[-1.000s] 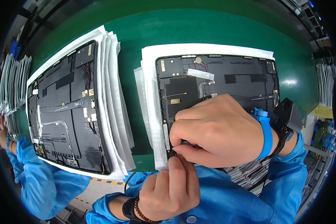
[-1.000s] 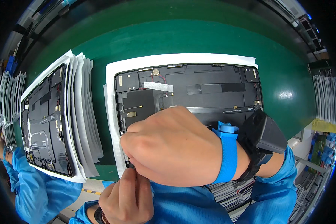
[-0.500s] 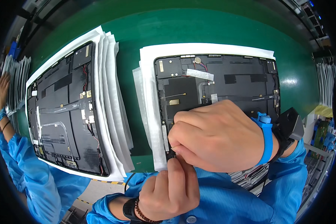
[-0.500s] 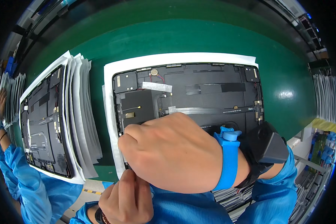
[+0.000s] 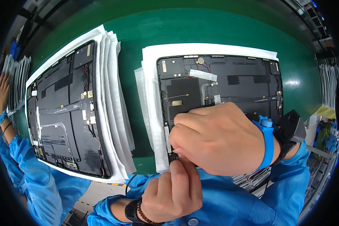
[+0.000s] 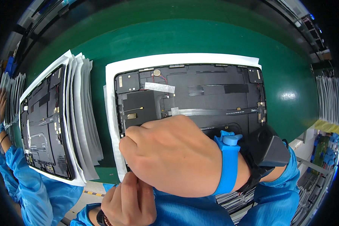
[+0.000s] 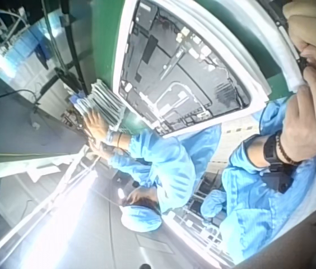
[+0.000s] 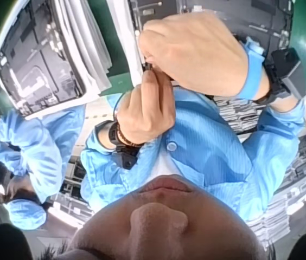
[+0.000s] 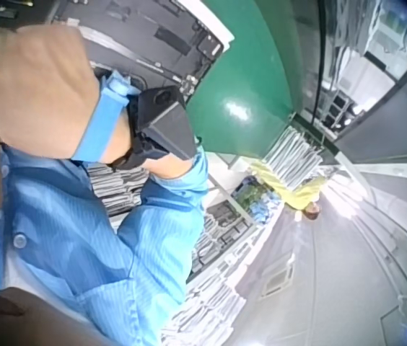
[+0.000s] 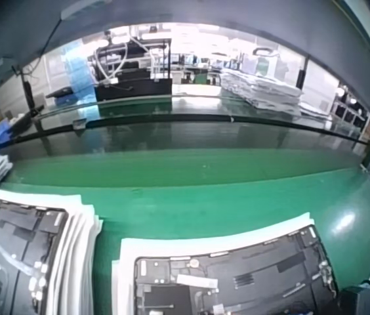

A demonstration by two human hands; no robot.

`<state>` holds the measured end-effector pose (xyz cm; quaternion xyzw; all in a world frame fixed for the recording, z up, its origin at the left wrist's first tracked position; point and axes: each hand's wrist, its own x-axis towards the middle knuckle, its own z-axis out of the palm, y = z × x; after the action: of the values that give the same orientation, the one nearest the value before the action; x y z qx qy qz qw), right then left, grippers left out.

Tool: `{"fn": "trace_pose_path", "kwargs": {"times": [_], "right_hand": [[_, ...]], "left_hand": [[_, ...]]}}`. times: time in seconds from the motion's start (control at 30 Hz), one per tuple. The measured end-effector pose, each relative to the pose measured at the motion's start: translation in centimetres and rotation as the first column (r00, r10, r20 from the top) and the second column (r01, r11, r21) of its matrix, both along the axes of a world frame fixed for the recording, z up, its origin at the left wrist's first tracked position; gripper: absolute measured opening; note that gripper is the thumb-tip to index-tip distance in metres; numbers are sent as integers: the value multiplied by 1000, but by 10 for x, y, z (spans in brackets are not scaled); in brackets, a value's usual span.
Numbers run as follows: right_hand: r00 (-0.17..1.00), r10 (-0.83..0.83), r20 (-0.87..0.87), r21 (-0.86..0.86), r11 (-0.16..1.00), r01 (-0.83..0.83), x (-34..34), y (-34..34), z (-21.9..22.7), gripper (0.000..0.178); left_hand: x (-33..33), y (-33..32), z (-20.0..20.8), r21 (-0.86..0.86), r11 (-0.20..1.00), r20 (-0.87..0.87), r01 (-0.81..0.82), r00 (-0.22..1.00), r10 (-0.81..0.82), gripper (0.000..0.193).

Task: Installing small components and internal wiring into a tablet or laptop chassis on a production line.

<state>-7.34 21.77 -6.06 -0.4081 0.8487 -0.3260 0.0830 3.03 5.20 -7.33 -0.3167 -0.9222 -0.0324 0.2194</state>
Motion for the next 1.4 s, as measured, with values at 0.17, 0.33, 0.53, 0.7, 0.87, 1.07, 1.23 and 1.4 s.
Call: {"fn": "trace_pose_path", "kwargs": {"times": [0.17, 0.33, 0.53, 0.7, 0.87, 1.07, 1.23, 1.4], "right_hand": [[1000, -26, -6, -11, 1000, 26, 5, -2, 0, 11], [999, -42, -20, -47, 998, 41, 6, -3, -4, 12], [999, -32, -26, -39, 999, 31, 6, -2, -2, 13], [999, -30, -17, -53, 998, 29, 6, -2, -4, 15], [999, -27, 21, -94, 995, 29, 5, 0, -3, 18], [997, 15, 79, -109, 994, -6, 1, 4, 0, 18], [998, -19, 62, -43, 999, 22, 0, 4, -1, 19], [999, -35, 36, -39, 999, 37, -1, 4, -3, 20]], "left_hand": [[4, 5, 1, -35, 995, 62, -88, 994, 90, 12], [-3, 4, 6, -40, 998, 18, -39, 999, 40, 12], [-4, 3, 1, -69, 997, -43, -29, 999, 26, 12], [-2, 6, 3, -75, 995, -36, -68, 997, 65, 13], [6, 6, -1, -58, 995, 40, -86, 995, 89, 12], [5, 7, -1, -40, 995, 38, -89, 995, 91, 10], [7, 9, -5, -50, 994, 27, -95, 995, 96, 7], [5, 8, -2, -55, 996, 37, -74, 996, 76, 7]]}}
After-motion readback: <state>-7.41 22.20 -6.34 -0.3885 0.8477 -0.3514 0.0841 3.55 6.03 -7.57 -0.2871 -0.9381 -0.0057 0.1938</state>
